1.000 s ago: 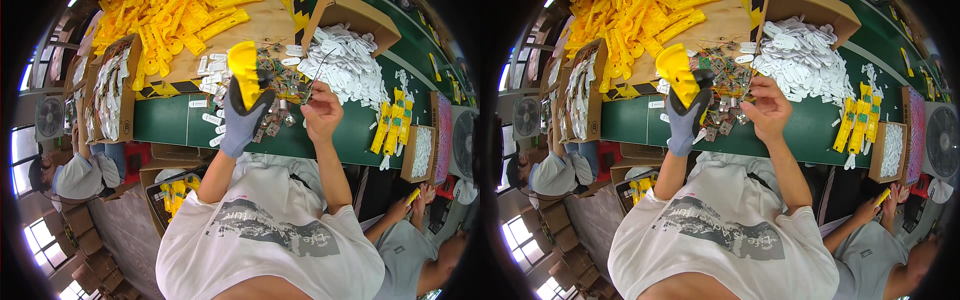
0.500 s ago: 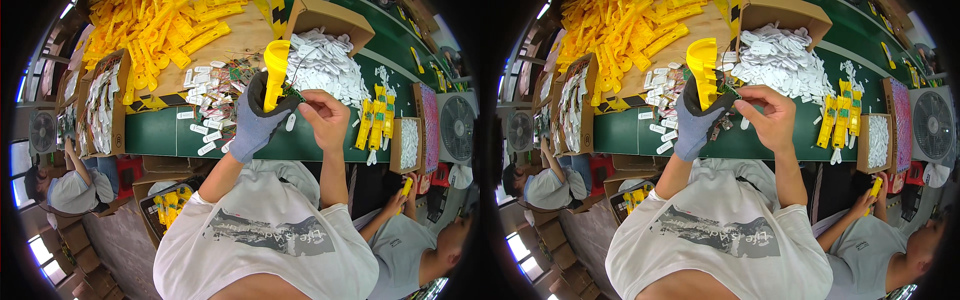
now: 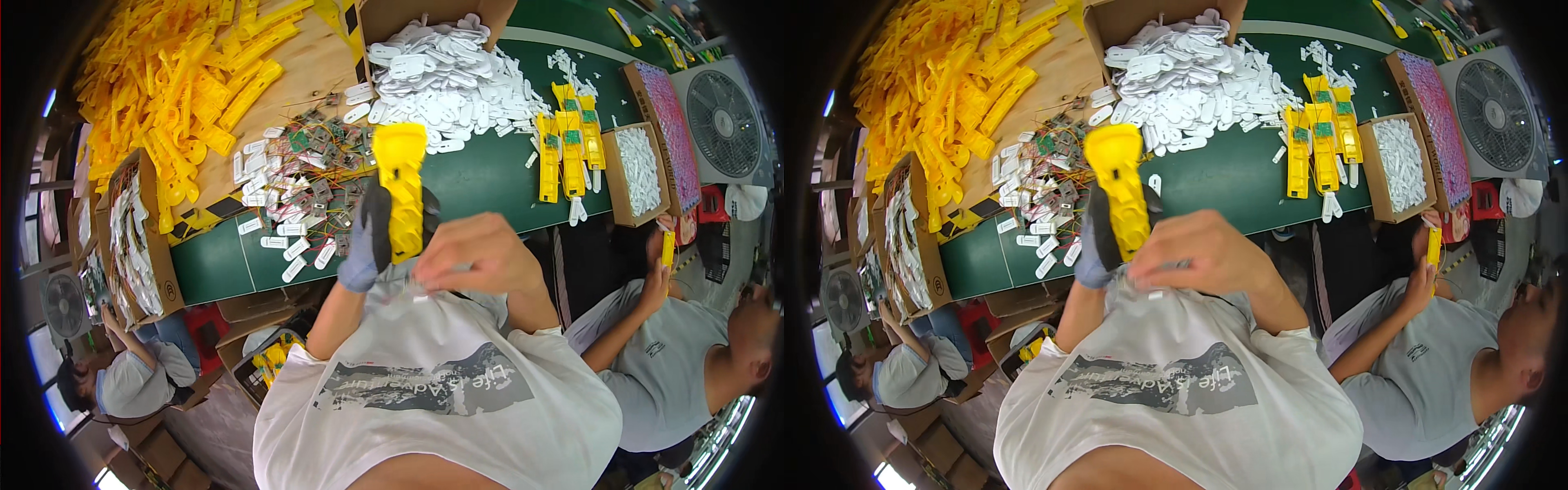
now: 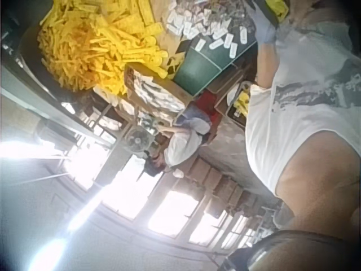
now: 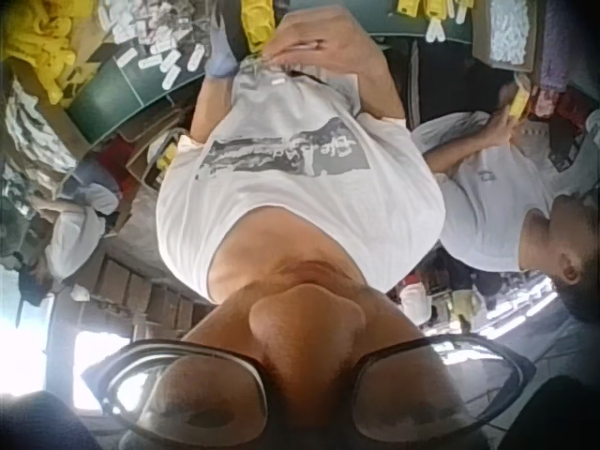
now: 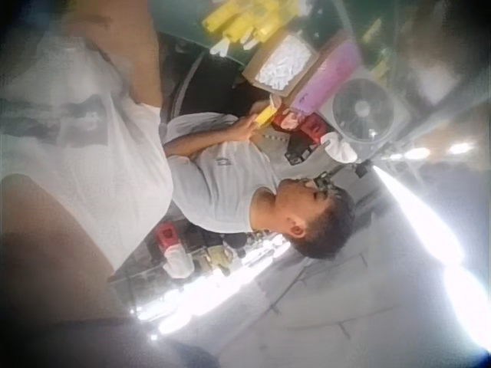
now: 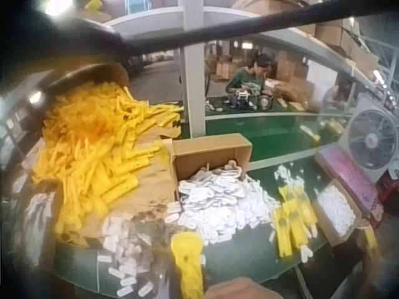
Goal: The person assembles electronic circuit boards and wires into yellow plastic housings by hand, wearing gloves.
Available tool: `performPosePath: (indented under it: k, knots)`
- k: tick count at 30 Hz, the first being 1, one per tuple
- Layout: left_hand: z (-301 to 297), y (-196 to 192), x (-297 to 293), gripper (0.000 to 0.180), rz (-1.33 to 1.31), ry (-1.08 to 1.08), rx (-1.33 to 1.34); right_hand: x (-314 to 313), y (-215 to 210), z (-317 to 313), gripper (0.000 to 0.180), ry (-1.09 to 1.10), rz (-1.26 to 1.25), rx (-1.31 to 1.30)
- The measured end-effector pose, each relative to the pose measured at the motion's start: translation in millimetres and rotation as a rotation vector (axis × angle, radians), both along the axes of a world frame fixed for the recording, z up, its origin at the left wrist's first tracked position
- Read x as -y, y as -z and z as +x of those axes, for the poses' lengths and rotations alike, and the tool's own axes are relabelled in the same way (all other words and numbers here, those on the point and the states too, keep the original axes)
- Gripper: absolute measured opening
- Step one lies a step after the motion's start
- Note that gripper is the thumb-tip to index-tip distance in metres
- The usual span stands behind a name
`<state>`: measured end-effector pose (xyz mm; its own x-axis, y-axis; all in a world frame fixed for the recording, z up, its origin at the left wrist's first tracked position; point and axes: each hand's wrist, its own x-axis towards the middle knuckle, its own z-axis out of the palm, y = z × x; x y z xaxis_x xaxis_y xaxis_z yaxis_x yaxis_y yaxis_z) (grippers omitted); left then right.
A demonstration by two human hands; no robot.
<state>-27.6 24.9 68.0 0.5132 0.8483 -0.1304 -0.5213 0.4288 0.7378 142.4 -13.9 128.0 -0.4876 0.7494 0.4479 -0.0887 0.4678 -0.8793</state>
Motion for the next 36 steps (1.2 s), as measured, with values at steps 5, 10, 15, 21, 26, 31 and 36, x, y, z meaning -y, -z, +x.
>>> performPosePath:
  k: [5, 10, 15, 21, 26, 31, 36]
  knots:
    - [21.1, 44.7, 31.1, 0.045, -0.261, 0.006, -0.030, 1.2, 43.2, 13.6, 0.014, 0.599, -0.353, 0.012]
    - [28.9, 41.0, 31.4, 0.040, -0.320, 0.032, -0.047, 3.5, 63.9, 18.7, 0.014, 0.550, -0.604, -0.211]
    - [27.4, 52.2, 27.6, 0.038, -0.314, 0.032, 0.001, -5.0, 80.9, 21.4, 0.013, 0.562, -0.622, -0.231]
    - [26.7, 50.7, 26.4, 0.042, -0.341, 0.008, 0.009, -8.1, 87.7, 19.4, 0.013, 0.531, -0.620, -0.272]
    - [26.8, 54.8, 27.4, 0.041, -0.331, 0.018, 0.021, -10.2, 89.1, 18.0, 0.012, 0.570, -0.623, -0.202]
    - [27.7, 58.0, 26.8, 0.037, -0.307, 0.006, -0.028, -9.5, 88.9, 16.0, 0.012, 0.600, -0.643, -0.200]
    - [32.0, 59.8, 29.2, 0.036, -0.289, -0.001, -0.047, -6.2, 87.6, 18.6, 0.013, 0.630, -0.648, -0.194]
